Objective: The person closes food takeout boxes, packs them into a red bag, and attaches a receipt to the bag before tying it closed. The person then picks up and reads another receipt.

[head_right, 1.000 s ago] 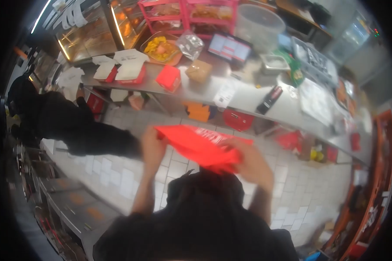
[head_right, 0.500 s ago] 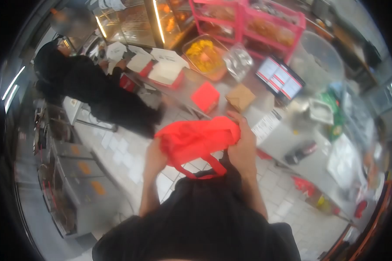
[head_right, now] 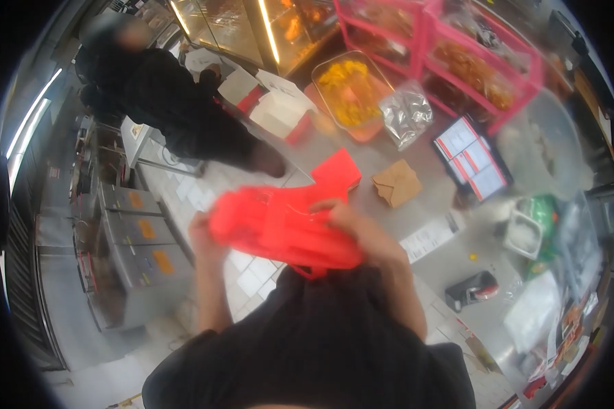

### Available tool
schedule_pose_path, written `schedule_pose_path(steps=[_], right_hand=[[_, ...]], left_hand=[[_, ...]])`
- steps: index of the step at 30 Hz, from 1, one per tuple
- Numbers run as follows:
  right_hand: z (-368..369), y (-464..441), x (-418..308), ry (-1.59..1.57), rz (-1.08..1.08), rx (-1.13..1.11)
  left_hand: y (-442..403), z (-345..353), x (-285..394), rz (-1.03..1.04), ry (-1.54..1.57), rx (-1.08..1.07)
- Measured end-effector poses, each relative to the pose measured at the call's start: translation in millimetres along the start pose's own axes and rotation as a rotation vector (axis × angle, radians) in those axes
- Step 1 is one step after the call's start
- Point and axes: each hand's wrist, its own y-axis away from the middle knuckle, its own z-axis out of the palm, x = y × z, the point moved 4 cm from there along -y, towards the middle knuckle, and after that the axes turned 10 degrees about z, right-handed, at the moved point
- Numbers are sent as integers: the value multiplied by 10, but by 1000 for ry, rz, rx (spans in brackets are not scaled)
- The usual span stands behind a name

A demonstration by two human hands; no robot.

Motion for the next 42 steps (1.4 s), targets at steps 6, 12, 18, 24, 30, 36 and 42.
schedule_pose_path(steps=[6,12,18,24,30,36,42], right_hand=[[-140,-360,-14,373,71,-50],[-197,-853,-404,-763,-578,-219],[-377,-1135,-641,695,-194,435],[-156,-1469,-800,1154,100,925],[381,-1413,-1005,1494,-270,1391],[-540,-2255,-129,1454,280,964],[-944,-2422,116,1576,138,1264]], left_hand=[[-259,89,198,83,-672,-274],[-760,-119,118,238,-790,-864],[-1294,574,32,449,-1521,-780],[-1988,536,-166,395,-1580,-823],[-2279,679,-232,493,-1356,-1202],[-2444,815,-139,-415,-858,-1210],[-2572,616,-271,124,-1488,-1284]])
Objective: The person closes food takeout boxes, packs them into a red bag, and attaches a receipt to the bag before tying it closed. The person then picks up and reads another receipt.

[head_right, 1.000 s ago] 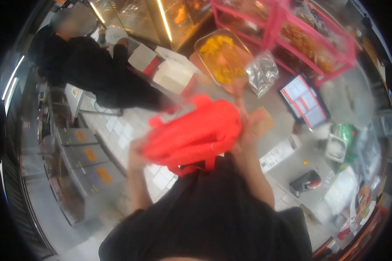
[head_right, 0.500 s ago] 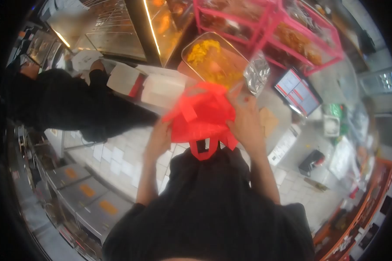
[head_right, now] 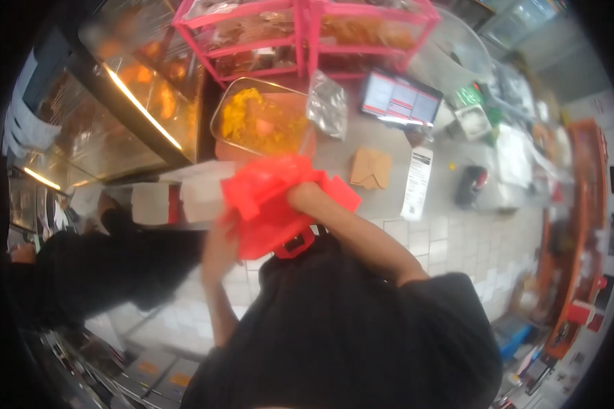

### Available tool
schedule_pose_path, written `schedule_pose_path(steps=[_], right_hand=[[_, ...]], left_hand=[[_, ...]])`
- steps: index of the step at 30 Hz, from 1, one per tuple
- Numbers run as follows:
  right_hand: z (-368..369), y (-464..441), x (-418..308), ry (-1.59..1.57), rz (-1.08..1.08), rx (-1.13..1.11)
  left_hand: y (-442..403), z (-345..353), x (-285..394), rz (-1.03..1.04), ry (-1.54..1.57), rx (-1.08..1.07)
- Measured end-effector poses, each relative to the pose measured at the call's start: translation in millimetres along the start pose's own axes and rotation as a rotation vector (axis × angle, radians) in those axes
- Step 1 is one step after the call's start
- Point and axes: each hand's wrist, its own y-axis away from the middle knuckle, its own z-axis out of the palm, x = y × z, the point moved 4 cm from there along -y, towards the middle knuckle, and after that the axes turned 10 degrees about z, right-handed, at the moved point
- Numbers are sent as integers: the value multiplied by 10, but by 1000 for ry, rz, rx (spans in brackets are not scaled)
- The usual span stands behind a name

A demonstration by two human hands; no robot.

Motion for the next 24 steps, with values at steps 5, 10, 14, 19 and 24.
schedule_pose_path(steps=[5,10,14,19,24], right_hand=[[-1386,455,-563,-415,-436,-469],[-2060,775,289,-338,273,-561],[-905,868,729,3,228,-319],[-489,851,358,79,321,-112],[-326,819,406,8,410,118]], left_hand=[[-153,-77,171,46,-356,102],[-294,-219,335,-66,-320,9],[-404,-228,335,-120,-225,-17],[-436,-298,367,-111,-301,74],[-400,-291,370,-105,-330,55]])
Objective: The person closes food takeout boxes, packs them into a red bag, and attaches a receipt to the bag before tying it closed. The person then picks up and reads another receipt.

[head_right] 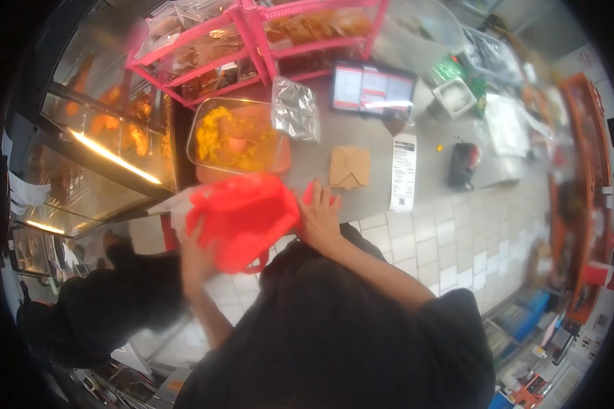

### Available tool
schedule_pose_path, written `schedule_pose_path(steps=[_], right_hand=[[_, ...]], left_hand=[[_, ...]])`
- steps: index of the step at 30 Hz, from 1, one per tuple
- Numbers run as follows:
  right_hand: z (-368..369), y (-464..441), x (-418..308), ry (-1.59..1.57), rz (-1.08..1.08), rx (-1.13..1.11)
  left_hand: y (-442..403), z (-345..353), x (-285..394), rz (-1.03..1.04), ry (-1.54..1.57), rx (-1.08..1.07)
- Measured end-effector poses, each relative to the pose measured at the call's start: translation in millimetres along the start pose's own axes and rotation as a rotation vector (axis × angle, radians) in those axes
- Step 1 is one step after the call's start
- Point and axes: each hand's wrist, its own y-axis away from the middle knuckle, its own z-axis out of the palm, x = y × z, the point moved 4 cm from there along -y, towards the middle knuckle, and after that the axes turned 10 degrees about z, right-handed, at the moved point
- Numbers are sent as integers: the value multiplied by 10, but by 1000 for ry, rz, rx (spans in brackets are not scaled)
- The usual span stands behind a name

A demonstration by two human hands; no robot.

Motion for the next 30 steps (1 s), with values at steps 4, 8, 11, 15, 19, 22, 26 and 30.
schedule_pose_path(steps=[4,8,11,15,19,22,26,30], right_hand=[[-157,1,104,-52,-43,-142],[-721,162,579,-345,133,-242],[-1433,276,794,-427,63,-207],[-2200,324,748,-494,22,-80],[-2171,6,392,-811,-442,-165],[-1579,-149,-77,-900,-670,-386],[-902,-255,-258,-447,-827,-228],[-681,-291,-336,-90,-785,-172]], left_hand=[[-76,69,5,181,213,-19],[-122,211,27,271,508,-52],[-161,346,174,260,417,-68],[-134,440,401,286,227,-159],[-178,599,498,364,278,-174],[-173,665,445,369,411,-200],[-131,762,92,252,508,-163],[0,984,351,267,632,-201]])
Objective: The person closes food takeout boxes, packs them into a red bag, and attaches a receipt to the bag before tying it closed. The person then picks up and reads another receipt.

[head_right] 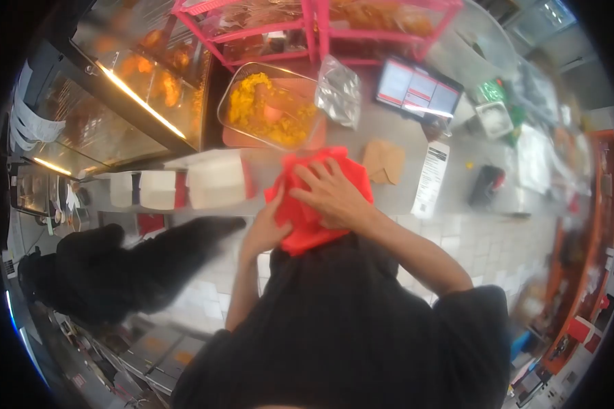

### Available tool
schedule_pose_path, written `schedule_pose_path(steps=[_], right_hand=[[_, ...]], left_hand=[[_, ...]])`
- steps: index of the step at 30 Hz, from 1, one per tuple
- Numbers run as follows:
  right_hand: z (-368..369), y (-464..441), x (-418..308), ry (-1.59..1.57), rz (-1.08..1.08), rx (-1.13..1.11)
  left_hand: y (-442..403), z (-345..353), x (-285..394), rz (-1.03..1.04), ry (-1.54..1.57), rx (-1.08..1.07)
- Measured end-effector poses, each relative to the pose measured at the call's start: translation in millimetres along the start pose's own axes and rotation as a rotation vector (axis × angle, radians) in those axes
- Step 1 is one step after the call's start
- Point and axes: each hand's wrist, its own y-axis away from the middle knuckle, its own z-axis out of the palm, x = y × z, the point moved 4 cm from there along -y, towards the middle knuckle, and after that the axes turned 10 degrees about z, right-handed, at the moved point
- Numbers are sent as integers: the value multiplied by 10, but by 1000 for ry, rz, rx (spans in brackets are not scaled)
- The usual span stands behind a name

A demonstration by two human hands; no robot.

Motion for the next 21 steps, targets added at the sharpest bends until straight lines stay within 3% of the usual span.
schedule_pose_path(steps=[5,7,8,10,11,13,14,16,18,21], right_hand=[[335,-26,127,-26,17,-17],[635,61,412,27,224,-62],[667,107,449,30,231,-64],[666,190,482,30,299,-13],[447,198,441,25,303,-16],[-232,201,238,-448,117,-144],[-345,243,282,-452,118,-151],[-569,398,727,-257,546,29],[-557,523,1114,-105,649,128],[106,571,1393,161,631,143]], left_hand=[[-6,-181,2,9,-38,131],[12,-345,-1,45,-183,226],[-9,-302,28,47,-179,221],[-24,-224,32,-102,-277,223],[-49,-222,14,-105,-277,218],[-97,-257,-18,-64,-337,272],[-87,-294,-3,-72,-335,270],[-118,-310,32,-159,-344,32],[-95,-255,84,-189,-362,46],[-84,-153,137,-204,-381,70]])
